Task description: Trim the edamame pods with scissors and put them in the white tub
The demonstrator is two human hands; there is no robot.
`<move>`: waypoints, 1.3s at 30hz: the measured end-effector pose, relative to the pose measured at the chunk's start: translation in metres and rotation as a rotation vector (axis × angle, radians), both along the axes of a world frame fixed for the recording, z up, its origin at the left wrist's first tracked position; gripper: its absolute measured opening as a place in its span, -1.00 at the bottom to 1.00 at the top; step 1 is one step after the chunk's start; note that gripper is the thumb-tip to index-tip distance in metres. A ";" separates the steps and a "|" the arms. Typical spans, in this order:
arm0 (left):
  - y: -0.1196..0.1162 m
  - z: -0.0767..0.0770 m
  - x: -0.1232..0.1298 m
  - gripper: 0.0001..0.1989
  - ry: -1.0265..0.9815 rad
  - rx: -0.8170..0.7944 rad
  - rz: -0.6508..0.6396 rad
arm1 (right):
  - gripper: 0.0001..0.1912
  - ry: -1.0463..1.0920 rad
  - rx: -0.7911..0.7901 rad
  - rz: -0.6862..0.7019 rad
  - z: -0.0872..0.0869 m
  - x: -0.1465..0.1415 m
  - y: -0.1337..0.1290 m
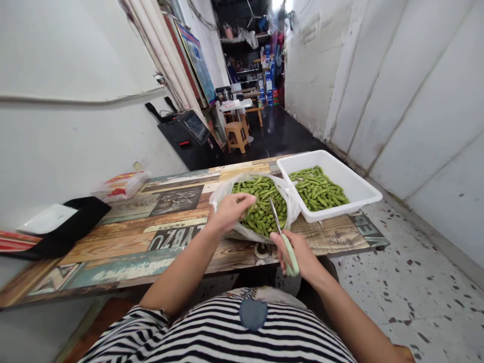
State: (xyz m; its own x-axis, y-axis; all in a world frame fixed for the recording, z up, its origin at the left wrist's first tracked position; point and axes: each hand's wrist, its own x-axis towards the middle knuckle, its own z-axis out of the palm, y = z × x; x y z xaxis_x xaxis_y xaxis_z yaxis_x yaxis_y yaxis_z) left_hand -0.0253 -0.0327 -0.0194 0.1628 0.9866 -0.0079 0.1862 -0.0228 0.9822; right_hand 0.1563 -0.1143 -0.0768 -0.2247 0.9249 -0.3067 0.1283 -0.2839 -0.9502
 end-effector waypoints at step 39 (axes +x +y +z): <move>0.025 0.001 -0.007 -0.72 0.352 -0.065 -0.416 | -0.51 0.040 -0.049 0.097 0.007 0.000 0.002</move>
